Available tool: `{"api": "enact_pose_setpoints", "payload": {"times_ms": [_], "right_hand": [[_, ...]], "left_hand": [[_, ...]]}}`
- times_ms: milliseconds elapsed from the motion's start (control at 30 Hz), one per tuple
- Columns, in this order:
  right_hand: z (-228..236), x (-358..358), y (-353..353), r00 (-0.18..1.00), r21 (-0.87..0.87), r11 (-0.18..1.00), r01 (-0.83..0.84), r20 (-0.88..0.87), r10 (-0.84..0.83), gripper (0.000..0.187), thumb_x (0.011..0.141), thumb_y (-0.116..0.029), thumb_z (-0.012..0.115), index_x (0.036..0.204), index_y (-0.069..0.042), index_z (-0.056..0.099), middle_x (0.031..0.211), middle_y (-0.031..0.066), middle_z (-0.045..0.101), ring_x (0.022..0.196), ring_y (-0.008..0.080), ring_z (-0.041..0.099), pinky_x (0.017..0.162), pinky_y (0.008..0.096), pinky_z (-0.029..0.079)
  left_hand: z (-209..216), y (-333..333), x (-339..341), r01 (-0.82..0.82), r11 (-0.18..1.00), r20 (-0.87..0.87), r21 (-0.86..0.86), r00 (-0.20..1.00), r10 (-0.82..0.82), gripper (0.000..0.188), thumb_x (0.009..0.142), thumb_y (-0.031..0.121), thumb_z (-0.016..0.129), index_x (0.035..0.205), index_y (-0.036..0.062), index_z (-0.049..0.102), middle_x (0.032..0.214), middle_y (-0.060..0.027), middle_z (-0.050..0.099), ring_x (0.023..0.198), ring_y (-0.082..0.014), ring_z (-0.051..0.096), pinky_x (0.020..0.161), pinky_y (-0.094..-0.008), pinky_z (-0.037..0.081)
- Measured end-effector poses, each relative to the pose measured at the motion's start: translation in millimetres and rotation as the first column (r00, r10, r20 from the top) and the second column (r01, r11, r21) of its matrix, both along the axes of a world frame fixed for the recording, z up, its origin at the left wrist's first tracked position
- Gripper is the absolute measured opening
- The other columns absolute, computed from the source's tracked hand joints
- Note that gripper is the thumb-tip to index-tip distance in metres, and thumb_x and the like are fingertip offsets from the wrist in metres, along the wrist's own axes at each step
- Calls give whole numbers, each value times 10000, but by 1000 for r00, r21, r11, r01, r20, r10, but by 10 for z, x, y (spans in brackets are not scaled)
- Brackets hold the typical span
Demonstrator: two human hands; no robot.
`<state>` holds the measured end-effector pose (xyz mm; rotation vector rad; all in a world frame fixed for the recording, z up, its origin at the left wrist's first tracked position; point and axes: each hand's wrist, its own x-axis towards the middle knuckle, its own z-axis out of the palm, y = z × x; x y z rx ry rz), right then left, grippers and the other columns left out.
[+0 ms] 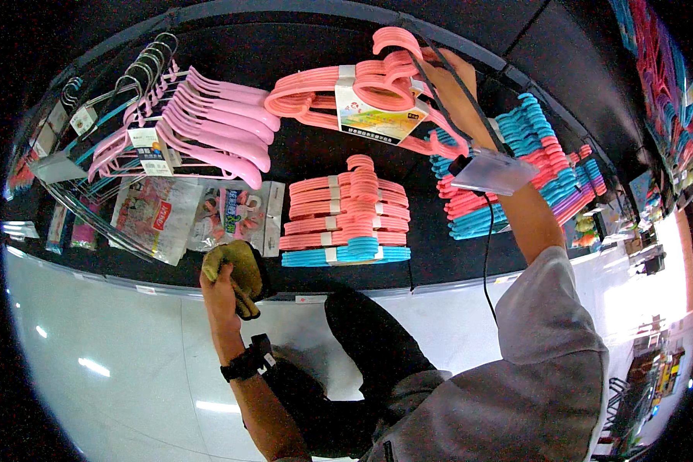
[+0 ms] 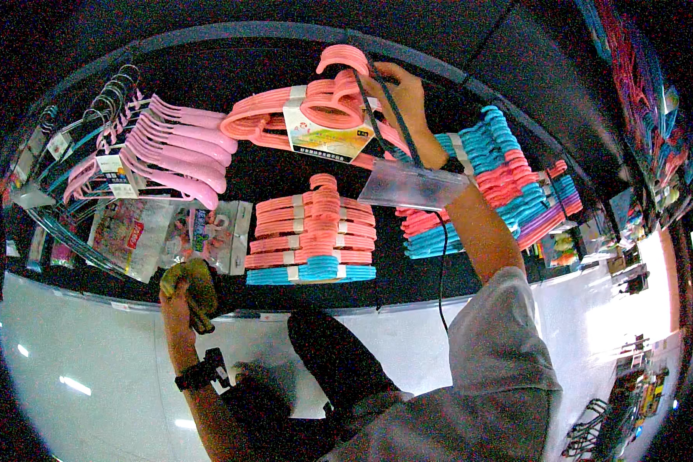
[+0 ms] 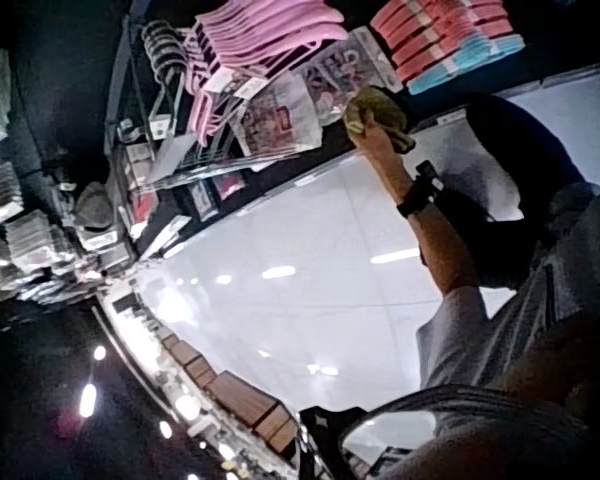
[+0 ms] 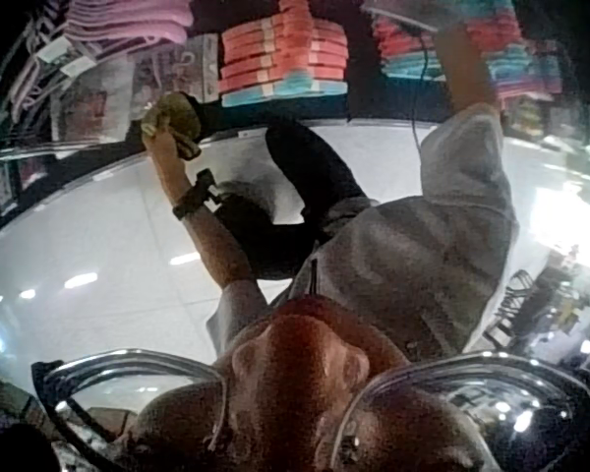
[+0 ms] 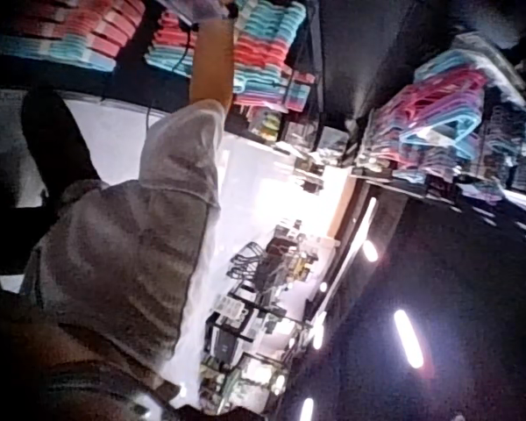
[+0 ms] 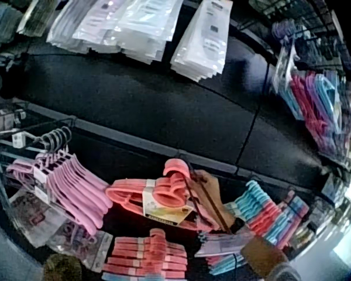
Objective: The person kneels on the floor and wipes stacks of pink and blue plastic hangers with a yellow cloth. They handle the hangers one at a time, wiping the surfaces and then placing them back on the display shelf.
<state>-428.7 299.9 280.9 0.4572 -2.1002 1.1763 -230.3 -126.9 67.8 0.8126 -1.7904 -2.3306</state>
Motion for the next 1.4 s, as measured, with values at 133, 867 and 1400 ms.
{"api": "enact_pose_setpoints", "payload": {"times_ms": [133, 867, 1400], "right_hand": [[-35, -208, 209, 995, -76, 994, -73, 69, 78, 385, 844, -204, 781, 1099, 65, 676, 852, 109, 735, 725, 122, 674, 641, 255, 530], [-365, 281, 885, 974, 811, 585, -16, 145, -174, 561, 877, -265, 665, 1343, -23, 467, 1101, 275, 627, 972, 442, 639, 822, 503, 536], [-609, -110, 1305, 803, 743, 654, 140, 301, -514, 574, 804, -387, 729, 1224, -32, 564, 1105, 256, 669, 1021, 435, 655, 856, 506, 527]], "left_hand": [[-53, 27, -63, 74, 997, -85, 4, 994, -74, 343, 917, 108, 606, 1245, 13, 574, 1141, -75, 632, 999, -211, 621, 842, -351, 512], [-11, 60, 33, 38, 998, 37, -51, 999, -36, 400, 910, 150, 649, 1278, 24, 556, 1162, -79, 640, 1035, -211, 619, 869, -359, 511], [-18, 53, -12, 94, 993, 8, -65, 996, -93, 409, 909, 164, 648, 1277, 17, 548, 1146, -81, 639, 1017, -219, 619, 868, -362, 499]]}}
